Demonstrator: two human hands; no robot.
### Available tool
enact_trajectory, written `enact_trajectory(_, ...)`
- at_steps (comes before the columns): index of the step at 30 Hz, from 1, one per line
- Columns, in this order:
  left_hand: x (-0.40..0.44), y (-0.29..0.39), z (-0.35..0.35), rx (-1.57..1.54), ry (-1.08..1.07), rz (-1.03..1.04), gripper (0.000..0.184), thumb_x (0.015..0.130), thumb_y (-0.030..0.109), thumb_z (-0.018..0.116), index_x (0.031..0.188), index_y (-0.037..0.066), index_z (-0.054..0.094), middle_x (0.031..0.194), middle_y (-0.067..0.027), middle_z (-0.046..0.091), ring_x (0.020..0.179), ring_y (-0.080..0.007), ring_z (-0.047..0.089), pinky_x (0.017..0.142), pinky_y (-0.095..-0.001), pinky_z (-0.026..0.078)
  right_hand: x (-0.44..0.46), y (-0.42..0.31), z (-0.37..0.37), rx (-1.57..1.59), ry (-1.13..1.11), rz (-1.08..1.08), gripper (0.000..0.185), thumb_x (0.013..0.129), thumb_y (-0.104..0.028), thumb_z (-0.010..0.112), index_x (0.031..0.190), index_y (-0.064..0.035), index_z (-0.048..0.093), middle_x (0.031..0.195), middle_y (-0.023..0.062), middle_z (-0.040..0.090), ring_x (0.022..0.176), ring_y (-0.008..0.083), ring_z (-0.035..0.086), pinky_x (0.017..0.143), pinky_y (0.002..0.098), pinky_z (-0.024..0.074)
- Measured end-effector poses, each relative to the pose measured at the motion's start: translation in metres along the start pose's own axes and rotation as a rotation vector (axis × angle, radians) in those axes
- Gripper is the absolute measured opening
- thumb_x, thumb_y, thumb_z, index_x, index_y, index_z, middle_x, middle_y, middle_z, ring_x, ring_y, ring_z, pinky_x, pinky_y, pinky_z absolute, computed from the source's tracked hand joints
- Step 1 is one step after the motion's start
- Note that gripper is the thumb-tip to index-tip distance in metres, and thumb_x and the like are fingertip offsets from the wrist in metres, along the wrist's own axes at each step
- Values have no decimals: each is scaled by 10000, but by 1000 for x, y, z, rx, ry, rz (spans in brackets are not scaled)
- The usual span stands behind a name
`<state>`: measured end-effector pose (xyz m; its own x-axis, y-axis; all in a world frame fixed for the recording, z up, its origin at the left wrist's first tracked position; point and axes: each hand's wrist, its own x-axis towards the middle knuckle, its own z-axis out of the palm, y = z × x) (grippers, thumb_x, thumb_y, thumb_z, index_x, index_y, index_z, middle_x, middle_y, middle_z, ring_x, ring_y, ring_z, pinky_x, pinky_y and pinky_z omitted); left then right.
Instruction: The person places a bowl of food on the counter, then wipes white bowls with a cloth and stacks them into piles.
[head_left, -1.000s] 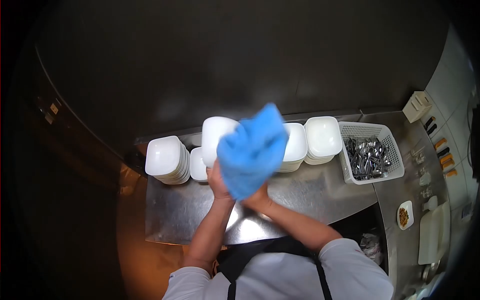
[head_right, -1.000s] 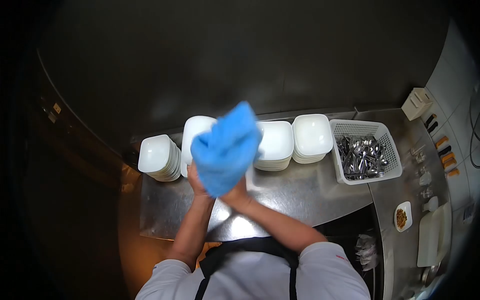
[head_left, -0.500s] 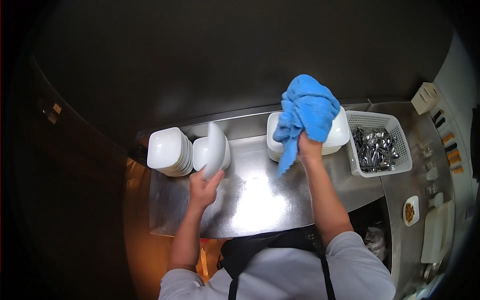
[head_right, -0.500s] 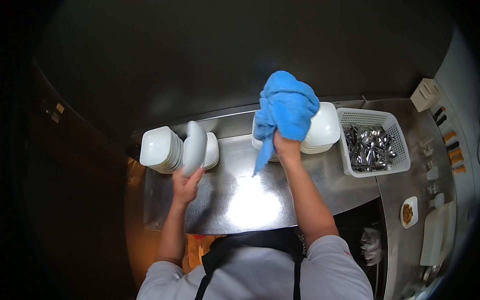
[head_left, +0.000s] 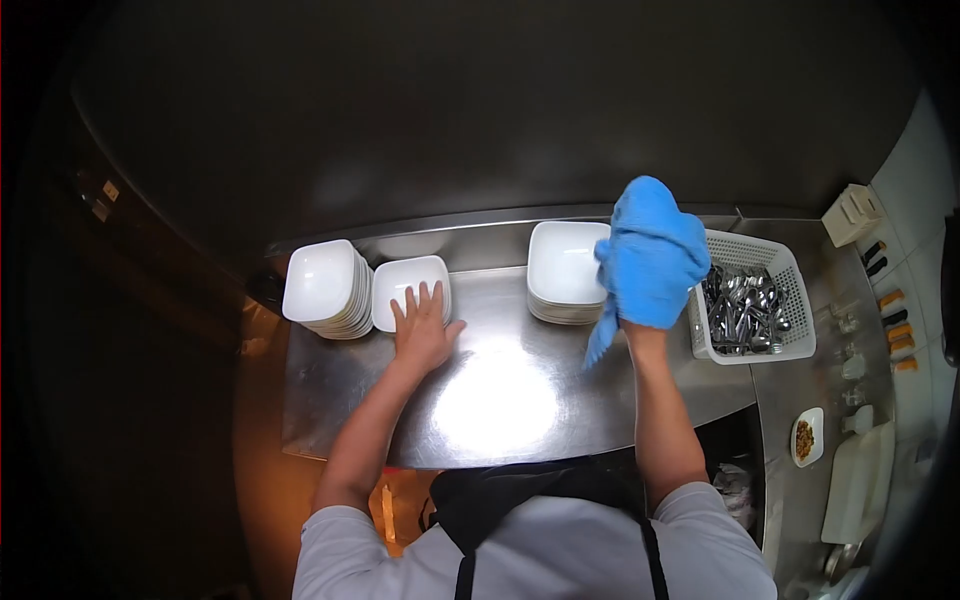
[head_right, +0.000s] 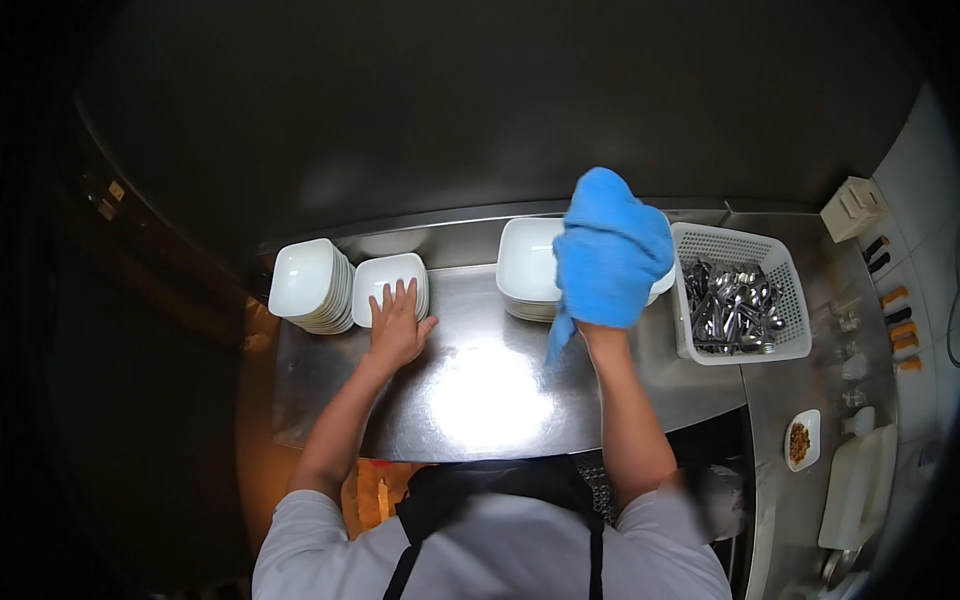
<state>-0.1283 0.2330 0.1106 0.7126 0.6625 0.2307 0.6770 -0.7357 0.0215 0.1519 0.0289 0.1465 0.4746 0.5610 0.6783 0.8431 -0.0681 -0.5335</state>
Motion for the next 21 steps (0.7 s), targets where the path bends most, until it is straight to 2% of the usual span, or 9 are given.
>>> enact_trajectory(1,6,14,-15,-151,-44,15,913,844,402,708,1506,-24,244,1503,-307,325,1425,-448,273,1144,-555,240,12,-1,-2,99,-9,5,293,914,-116,624,1195,-34,621,1141,96,631,1044,216,591,922,332,468)
enact_trajectory(3,10,44,-28,-527,114,69,931,841,408,711,1509,-30,233,1499,-306,332,1430,-431,276,1151,-515,247,32,1,5,500,48,8,339,857,-49,671,1193,-51,630,1125,89,638,1028,216,598,906,318,474)
enact_trajectory(6,22,94,-79,-1045,233,206,945,871,447,686,1520,-31,192,1499,-279,344,1430,-388,292,1156,-444,255,80,-57,-44,-331,-420,-358,497,764,-63,754,1235,-99,602,1172,119,617,1083,288,601,924,366,479)
enact_trajectory(9,33,141,-86,-1658,138,226,935,918,495,627,1534,-15,143,1500,-220,356,1416,-326,322,1149,-379,266,85,-99,-54,14,-533,-158,561,741,-87,777,1255,-111,555,1116,89,606,1064,218,590,939,339,469)
enact_trajectory(12,34,164,-85,-2178,-8,171,865,951,555,524,1532,26,164,1480,-168,385,1380,-293,374,1141,-374,296,74,-105,-42,581,-279,-18,659,688,-76,793,1279,-118,504,1152,66,558,1078,188,550,947,335,459)
enact_trajectory(13,32,169,-84,-2326,-62,152,838,959,578,483,1529,42,182,1471,-153,398,1365,-288,395,1139,-381,309,66,-98,-28,982,-244,145,713,700,-117,735,1340,-87,422,1226,89,495,1169,224,498,1011,362,412)
enact_trajectory(14,31,174,-85,-2473,-123,129,814,968,601,442,1525,59,200,1461,-138,410,1351,-283,416,1136,-388,322,58,-92,-19,963,-210,146,708,711,-134,708,1349,-73,406,1254,99,473,1192,230,475,1037,369,386)
enact_trajectory(17,43,173,-93,-2436,25,-107,653,1012,365,512,1510,51,231,1439,-122,425,1317,-238,435,1120,-378,338,41,-99,-10,879,-165,209,729,743,-182,579,1413,-23,340,1361,160,406,1296,274,386,1145,397,254)
enact_trajectory(21,41,173,-83,-1894,321,-70,612,1007,189,526,1514,29,223,1446,-113,424,1332,-212,413,1126,-367,317,16,-128,0,966,27,170,846,781,-208,658,1498,-39,243,1441,186,366,1366,306,350,1141,419,276)
